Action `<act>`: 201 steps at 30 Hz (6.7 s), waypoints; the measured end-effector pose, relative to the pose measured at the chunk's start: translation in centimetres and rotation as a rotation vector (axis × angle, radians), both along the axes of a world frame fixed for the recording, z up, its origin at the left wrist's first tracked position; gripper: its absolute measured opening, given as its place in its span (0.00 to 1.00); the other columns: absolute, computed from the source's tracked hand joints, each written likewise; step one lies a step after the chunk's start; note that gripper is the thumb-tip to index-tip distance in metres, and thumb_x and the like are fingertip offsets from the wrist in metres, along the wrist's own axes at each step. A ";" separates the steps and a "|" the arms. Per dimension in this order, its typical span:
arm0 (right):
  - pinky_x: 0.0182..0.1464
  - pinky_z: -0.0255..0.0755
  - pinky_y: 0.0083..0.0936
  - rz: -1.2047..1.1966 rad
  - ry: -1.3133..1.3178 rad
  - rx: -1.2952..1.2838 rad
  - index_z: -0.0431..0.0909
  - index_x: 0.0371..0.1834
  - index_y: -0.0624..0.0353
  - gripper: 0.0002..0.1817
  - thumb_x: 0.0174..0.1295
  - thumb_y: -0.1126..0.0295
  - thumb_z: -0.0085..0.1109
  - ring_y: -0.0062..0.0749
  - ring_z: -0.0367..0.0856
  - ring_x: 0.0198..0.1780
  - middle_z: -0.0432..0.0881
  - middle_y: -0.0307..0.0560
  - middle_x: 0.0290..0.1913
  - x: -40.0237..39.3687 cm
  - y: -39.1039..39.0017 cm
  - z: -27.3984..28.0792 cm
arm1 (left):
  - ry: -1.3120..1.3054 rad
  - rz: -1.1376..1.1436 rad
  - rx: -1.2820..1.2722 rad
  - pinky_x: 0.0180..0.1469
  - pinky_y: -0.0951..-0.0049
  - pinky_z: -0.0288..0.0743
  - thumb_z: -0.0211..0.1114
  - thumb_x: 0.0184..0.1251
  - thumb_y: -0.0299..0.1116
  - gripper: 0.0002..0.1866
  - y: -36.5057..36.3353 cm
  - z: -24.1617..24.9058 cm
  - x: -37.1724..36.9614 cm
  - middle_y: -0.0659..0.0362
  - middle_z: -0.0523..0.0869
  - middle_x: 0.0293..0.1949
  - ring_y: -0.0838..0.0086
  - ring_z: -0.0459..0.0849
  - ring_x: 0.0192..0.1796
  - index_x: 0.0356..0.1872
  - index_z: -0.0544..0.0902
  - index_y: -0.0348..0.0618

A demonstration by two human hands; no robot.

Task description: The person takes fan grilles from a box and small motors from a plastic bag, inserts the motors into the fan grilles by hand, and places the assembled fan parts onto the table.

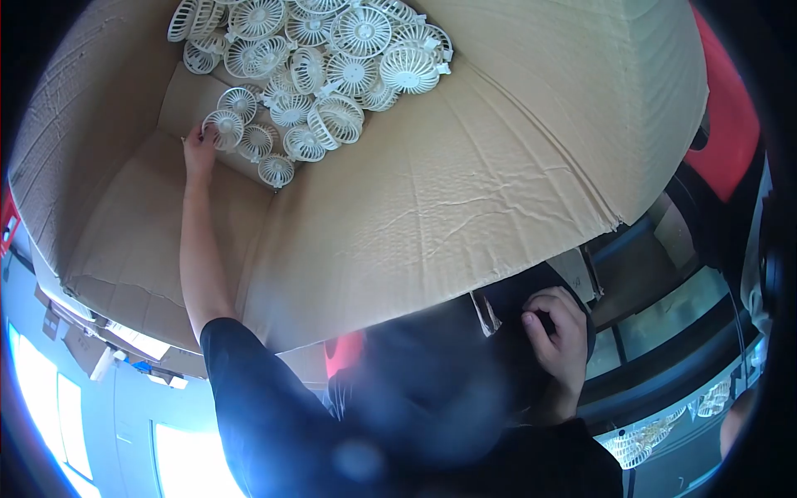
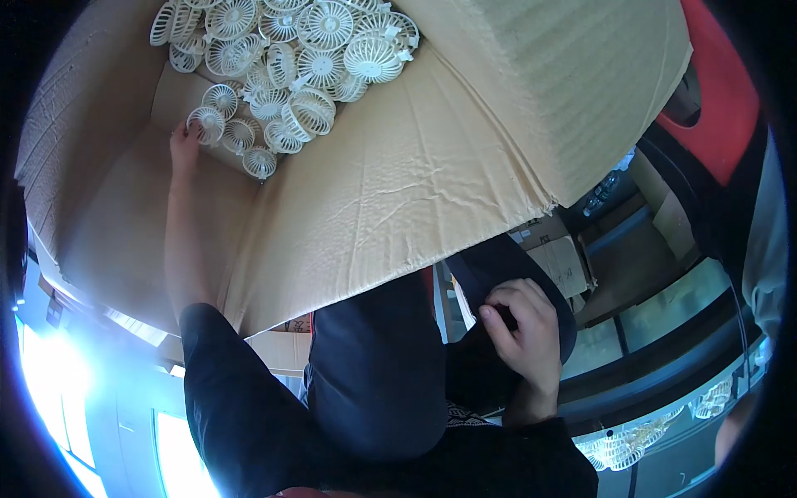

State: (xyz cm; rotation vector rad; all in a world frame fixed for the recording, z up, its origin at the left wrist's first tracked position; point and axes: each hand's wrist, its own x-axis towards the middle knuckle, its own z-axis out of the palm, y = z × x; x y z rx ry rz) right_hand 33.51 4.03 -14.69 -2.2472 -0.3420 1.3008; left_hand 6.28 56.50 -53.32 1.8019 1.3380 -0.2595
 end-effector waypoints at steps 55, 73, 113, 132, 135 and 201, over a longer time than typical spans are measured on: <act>0.44 0.75 0.36 -0.014 0.005 -0.029 0.81 0.41 0.63 0.09 0.59 0.74 0.70 0.47 0.83 0.39 0.84 0.52 0.37 0.4 -1.2 -0.2 | 0.245 -0.659 0.476 0.70 0.45 0.67 0.76 0.55 0.44 0.52 -5.6 3.0 4.2 0.34 0.65 0.69 0.37 0.68 0.67 0.80 0.57 0.51; 0.44 0.76 0.37 0.004 0.021 0.002 0.81 0.42 0.64 0.11 0.59 0.74 0.70 0.47 0.83 0.40 0.84 0.52 0.38 0.6 -1.2 -0.4 | 0.270 -0.484 0.425 0.69 0.44 0.67 0.78 0.55 0.47 0.38 -10.2 0.0 0.1 0.41 0.73 0.64 0.42 0.71 0.67 0.67 0.73 0.51; 0.44 0.75 0.36 0.010 0.083 -0.001 0.82 0.45 0.63 0.14 0.57 0.72 0.71 0.48 0.83 0.40 0.84 0.52 0.39 0.8 -2.5 -0.5 | 0.186 -0.515 -0.193 0.64 0.58 0.77 0.60 0.71 0.25 0.25 -8.2 7.3 -3.3 0.41 0.84 0.59 0.50 0.84 0.62 0.69 0.74 0.38; 0.46 0.75 0.37 0.028 0.073 0.007 0.82 0.45 0.60 0.13 0.60 0.69 0.71 0.46 0.83 0.41 0.84 0.49 0.39 0.8 -2.6 -0.3 | 0.193 0.264 -1.023 0.67 0.52 0.82 0.59 0.40 0.19 0.54 -10.1 3.7 -1.4 0.51 0.77 0.70 0.56 0.81 0.68 0.81 0.62 0.49; 0.47 0.76 0.36 0.023 0.071 0.008 0.82 0.45 0.60 0.13 0.61 0.68 0.71 0.46 0.83 0.41 0.85 0.48 0.40 0.6 -2.9 -0.2 | 0.389 0.248 -1.032 0.66 0.51 0.83 0.59 0.43 0.20 0.51 -9.2 3.5 -0.8 0.51 0.78 0.69 0.56 0.81 0.67 0.79 0.65 0.50; 0.50 0.80 0.50 -0.178 -0.675 -0.891 0.87 0.41 0.59 0.13 0.59 0.64 0.63 0.58 0.86 0.47 0.85 0.66 0.42 -31.9 -49.6 32.0 | -0.492 -1.824 -1.423 0.73 0.48 0.62 0.81 0.40 0.72 0.61 -46.6 60.6 -5.3 0.42 0.78 0.66 0.48 0.72 0.71 0.68 0.77 0.31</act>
